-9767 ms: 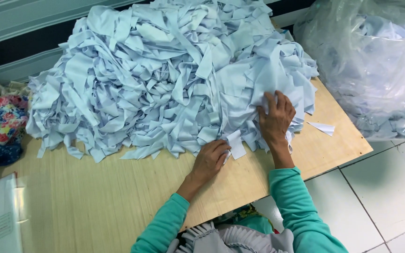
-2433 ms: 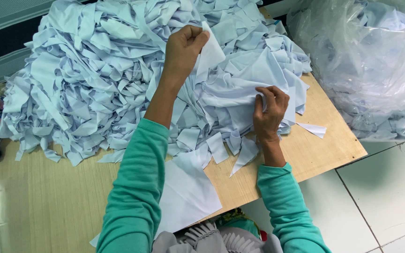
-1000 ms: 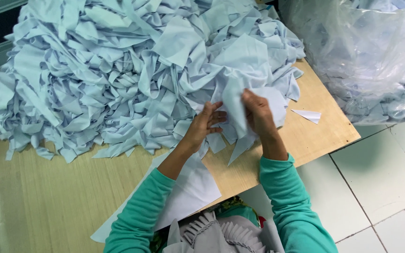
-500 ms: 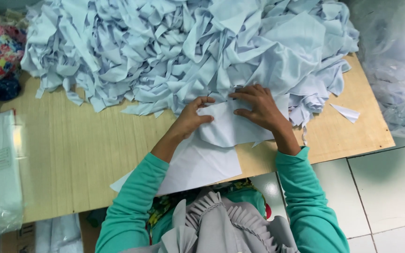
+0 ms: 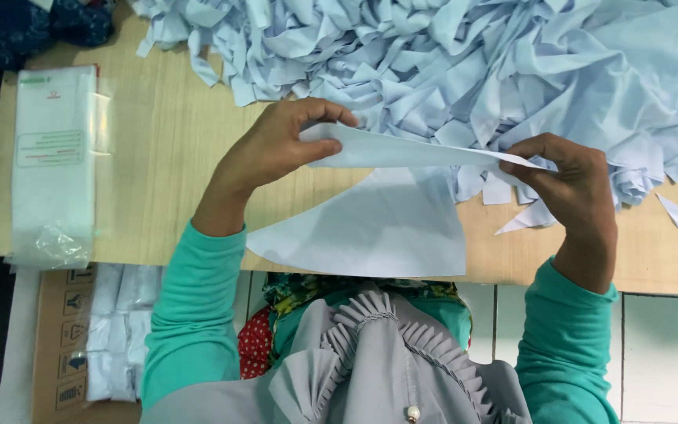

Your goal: The person folds a strip of light blue fabric, rolls it into a cylinder, and places it into a clear plastic bag. They then seal the bag and place it into a cardboard box with other similar items before picking up another piece of fabric.

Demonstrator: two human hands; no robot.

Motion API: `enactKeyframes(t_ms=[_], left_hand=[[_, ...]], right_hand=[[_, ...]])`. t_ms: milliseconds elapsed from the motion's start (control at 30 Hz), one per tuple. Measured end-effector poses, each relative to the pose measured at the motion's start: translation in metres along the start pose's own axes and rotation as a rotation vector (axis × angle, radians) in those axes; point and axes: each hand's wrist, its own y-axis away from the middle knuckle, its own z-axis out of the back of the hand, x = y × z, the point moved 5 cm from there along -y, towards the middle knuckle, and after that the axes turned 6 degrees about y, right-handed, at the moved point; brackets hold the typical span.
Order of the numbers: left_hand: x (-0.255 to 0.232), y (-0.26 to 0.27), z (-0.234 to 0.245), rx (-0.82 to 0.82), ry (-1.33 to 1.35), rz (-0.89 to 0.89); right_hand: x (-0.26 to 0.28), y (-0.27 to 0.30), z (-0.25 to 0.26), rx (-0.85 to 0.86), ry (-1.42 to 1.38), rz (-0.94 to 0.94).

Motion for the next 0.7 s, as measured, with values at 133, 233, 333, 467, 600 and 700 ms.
enactKeyframes(t_ms=[133,233,333,467,600,700], left_hand=[[0.024,0.060,0.027,-0.041,-0.094,0.074],[0.053,0.097,0.035,-0.011,0.014,0.184],[0.101,0.115,0.043,-0.080,0.085,0.447],[0.173,0.113,0.051,-0.195,0.025,0.414],[0.178,0.111,0.055,-0.315,0.005,0.454],[0.177,0.107,0.059,-0.367,-0.001,0.443]], right_hand=[[0.017,0.012,-0.015,0.140,-0.169,0.093],[0.019,0.015,-0.041,0.277,-0.201,0.051],[0.016,0.004,-0.081,0.355,-0.222,-0.197],[-0.003,-0.011,-0.122,0.341,-0.142,-0.278],[-0.053,-0.004,-0.136,0.248,0.045,-0.365],[-0.050,0.001,-0.135,0.185,0.088,-0.360]])
